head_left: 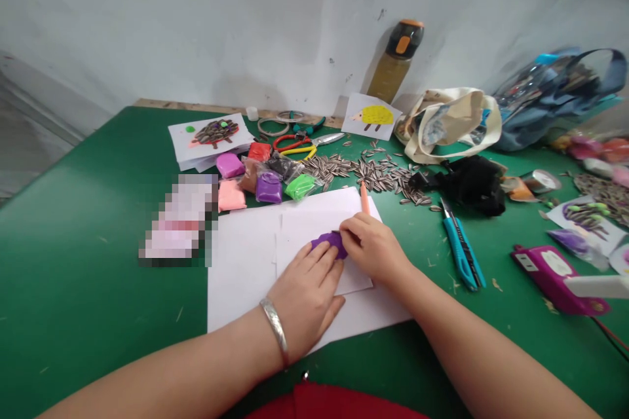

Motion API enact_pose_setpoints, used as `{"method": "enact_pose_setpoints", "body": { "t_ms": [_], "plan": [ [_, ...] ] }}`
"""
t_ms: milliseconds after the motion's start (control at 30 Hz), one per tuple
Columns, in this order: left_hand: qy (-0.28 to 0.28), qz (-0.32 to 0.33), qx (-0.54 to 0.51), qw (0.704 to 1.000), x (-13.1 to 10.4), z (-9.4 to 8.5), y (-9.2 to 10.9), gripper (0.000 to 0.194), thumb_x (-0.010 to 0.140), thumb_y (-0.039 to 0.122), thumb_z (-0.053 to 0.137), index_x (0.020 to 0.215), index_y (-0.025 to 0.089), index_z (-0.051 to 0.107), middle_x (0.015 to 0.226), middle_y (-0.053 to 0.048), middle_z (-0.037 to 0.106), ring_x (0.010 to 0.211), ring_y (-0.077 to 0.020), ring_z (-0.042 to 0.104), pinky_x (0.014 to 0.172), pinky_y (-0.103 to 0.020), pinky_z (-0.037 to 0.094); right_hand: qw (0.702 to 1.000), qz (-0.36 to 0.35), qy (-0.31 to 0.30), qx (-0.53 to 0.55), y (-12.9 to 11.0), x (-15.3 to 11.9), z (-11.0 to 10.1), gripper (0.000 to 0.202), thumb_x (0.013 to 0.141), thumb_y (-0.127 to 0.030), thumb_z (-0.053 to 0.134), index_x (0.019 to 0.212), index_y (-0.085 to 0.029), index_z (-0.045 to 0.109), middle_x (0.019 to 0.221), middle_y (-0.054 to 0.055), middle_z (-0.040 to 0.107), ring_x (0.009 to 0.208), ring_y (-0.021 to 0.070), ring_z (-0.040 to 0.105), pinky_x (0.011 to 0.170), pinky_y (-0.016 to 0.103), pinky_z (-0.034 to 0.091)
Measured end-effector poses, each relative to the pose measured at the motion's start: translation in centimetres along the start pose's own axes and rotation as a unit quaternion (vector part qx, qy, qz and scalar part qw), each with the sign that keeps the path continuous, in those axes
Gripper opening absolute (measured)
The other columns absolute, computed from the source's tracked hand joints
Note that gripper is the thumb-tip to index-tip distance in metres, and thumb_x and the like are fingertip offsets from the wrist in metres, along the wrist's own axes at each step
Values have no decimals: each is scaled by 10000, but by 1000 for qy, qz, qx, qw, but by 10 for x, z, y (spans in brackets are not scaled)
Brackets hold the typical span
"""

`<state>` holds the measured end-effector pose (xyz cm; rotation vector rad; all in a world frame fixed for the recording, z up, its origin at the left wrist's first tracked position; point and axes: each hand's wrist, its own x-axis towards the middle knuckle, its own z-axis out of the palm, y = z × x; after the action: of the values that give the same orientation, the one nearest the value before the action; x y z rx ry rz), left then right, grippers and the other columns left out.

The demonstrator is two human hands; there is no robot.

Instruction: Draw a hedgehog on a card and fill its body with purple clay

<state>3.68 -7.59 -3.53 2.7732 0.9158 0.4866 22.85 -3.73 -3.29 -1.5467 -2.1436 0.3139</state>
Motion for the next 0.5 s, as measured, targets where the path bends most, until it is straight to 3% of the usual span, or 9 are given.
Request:
{"method": "enact_pose_setpoints", "body": {
  "t_ms": [200,500],
  "plan": [
    [-2,-1,-5,1000,0,-1,0,442,954,341,469,1298,73,545,1387,-187,523,1325,-331,440,1120,-518,331,996,49,38,64,5,1,0,145,883,-171,474,813,-199,597,803,35,631,748,165,578,698,271,432],
    [1,-1,-8,1000,0,-2,0,433,944,329,487,1285,69,551,1375,-197,532,1318,-333,448,1111,-526,344,994,82,30,68,4,1,1,154,895,-197,458,889,-206,612,844,33,687,717,166,612,671,274,450]
  ]
}}
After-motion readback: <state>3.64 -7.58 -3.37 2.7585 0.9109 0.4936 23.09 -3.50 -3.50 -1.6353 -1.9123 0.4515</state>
